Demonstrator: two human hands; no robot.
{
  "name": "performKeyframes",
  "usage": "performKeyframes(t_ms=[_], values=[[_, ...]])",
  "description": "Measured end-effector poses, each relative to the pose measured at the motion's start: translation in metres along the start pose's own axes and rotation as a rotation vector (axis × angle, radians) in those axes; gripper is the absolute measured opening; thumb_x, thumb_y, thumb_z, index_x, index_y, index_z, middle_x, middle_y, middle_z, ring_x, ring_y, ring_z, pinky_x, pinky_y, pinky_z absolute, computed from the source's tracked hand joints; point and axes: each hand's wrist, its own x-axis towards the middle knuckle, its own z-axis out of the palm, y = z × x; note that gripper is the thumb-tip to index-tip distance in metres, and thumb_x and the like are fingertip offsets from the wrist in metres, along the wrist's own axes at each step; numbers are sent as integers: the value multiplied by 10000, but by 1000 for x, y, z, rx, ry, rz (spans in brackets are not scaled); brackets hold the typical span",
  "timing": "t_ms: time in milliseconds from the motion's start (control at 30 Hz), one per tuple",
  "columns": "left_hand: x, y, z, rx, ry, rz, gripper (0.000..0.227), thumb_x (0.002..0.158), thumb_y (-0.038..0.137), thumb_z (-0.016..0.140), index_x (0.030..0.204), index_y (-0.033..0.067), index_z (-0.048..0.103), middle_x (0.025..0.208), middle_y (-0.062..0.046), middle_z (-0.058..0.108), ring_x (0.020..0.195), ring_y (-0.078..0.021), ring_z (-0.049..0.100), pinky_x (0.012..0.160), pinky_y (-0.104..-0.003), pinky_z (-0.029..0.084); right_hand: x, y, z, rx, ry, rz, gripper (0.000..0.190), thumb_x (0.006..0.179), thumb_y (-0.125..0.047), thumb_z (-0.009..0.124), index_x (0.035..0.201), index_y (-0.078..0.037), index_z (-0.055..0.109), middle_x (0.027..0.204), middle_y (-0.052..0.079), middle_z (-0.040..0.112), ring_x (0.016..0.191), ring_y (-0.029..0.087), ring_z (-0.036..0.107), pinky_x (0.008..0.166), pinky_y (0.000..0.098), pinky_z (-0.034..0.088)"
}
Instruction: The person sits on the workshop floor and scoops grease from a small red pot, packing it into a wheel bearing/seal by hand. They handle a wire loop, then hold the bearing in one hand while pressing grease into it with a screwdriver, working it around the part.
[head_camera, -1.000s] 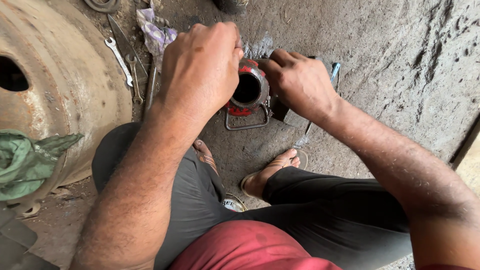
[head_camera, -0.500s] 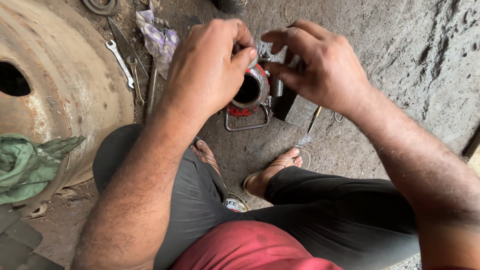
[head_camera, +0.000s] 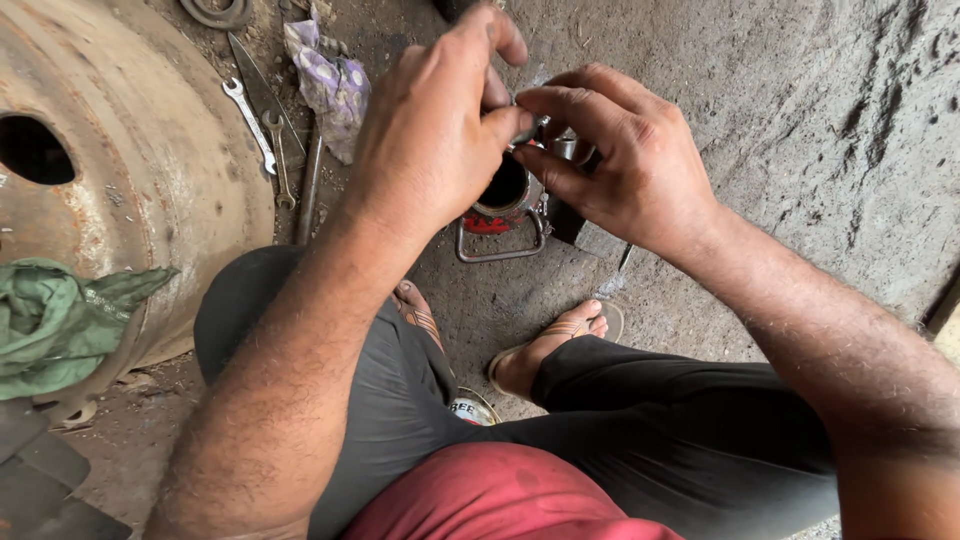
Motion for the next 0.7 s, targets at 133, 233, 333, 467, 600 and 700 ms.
performKeyframes(t_ms=[133,233,333,467,600,700], values=[[-5,3,-1,-4,-10,49,319,896,81,787,1168,22,631,837,-75,774,737,-167,776,621,-314,614,2,2,-4,5,-17,25,339,974,-145,841,1240,-19,672,1136,106,695,958,194,749,809,330,632],[-13,11,-5,-71,-18,48,394,919,114,743,1260,0,582,987,-122,728,730,-179,762,626,-308,611,-1,19,-9,-181,18,-86,306,1005,-171,838,1214,-17,676,1144,114,696,983,217,741,831,333,631],[-32,9,9,188,-161,-127,310,982,241,714,1160,1,631,798,-123,751,634,-225,744,531,-381,586,-11,45,-20,-193,11,-37,212,1049,-139,781,1188,-17,677,1145,97,704,1005,175,765,909,306,646],[-73,6,66,714,-483,-66,258,916,326,687,990,80,700,866,-126,714,771,-271,704,619,-421,564,-17,63,-35,-200,-133,56,188,1039,-189,761,1156,-47,720,1113,94,734,960,187,769,832,311,638],[-111,52,116,903,-746,128,423,818,277,662,1156,23,677,1173,-168,621,1058,-297,606,811,-443,499,-26,69,-27,-139,-439,43,276,893,-277,768,1081,-75,765,1070,99,760,704,196,742,637,338,623],[-116,54,126,799,-705,136,430,841,253,675,1166,-28,669,1121,-160,619,1044,-279,599,836,-416,499,-35,69,-14,-132,-604,138,288,871,-310,767,1073,-104,772,988,65,765,704,188,749,651,352,629]])
